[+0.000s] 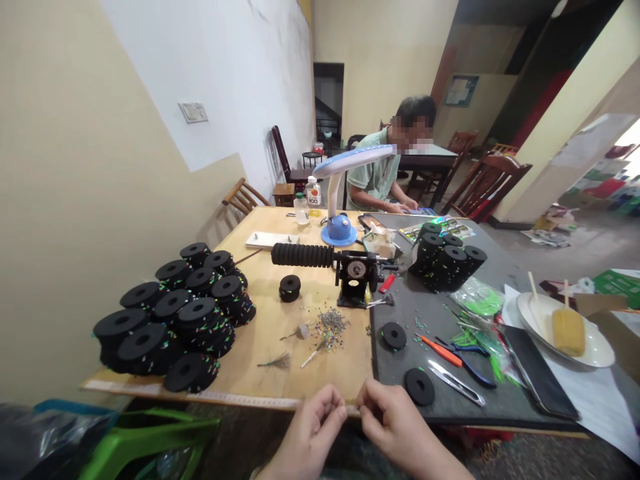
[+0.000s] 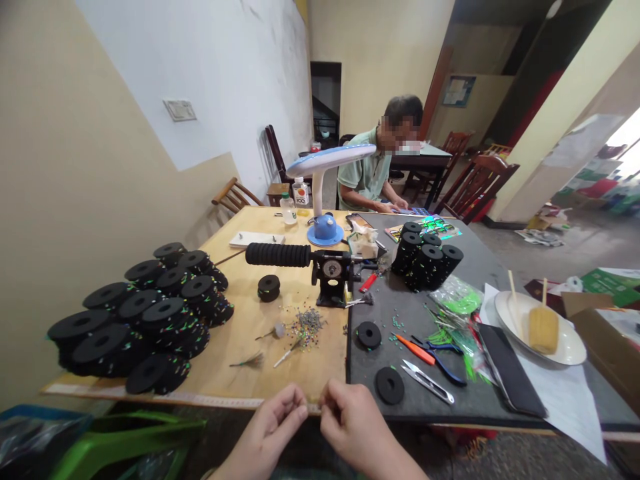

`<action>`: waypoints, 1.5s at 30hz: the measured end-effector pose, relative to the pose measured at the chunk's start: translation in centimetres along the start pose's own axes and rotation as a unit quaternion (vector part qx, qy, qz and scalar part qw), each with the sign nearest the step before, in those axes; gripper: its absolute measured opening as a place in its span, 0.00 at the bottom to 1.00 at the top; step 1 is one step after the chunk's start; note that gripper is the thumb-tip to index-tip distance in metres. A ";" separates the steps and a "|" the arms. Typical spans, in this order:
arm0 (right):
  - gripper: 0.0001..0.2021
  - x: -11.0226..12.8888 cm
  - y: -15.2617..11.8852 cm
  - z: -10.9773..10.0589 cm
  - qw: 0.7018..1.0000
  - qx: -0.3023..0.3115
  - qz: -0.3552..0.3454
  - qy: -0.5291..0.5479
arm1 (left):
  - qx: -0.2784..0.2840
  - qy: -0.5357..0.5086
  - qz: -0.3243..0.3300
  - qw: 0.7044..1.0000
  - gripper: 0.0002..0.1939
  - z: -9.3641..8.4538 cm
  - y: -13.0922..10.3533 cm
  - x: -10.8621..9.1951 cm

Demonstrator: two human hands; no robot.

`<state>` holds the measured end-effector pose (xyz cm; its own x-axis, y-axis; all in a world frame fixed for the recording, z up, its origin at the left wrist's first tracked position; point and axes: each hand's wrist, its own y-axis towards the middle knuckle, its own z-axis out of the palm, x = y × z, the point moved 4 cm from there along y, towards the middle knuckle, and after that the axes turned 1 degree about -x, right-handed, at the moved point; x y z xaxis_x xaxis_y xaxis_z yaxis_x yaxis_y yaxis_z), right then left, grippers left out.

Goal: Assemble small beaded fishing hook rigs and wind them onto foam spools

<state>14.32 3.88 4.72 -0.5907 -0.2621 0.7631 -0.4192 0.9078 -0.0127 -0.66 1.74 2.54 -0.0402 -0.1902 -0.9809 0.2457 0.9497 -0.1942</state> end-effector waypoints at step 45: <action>0.09 3.0 1.0 -3.9 0.996 0.080 0.032 0.039 | -0.002 -0.093 0.017 0.996 0.20 -1.2 1.2 1.5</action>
<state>14.76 5.26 9.51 -0.5675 -0.1742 0.8048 -0.4910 0.8562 -0.1608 -1.62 2.90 0.78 0.1482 -0.2009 -0.9683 0.2401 0.9572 -0.1619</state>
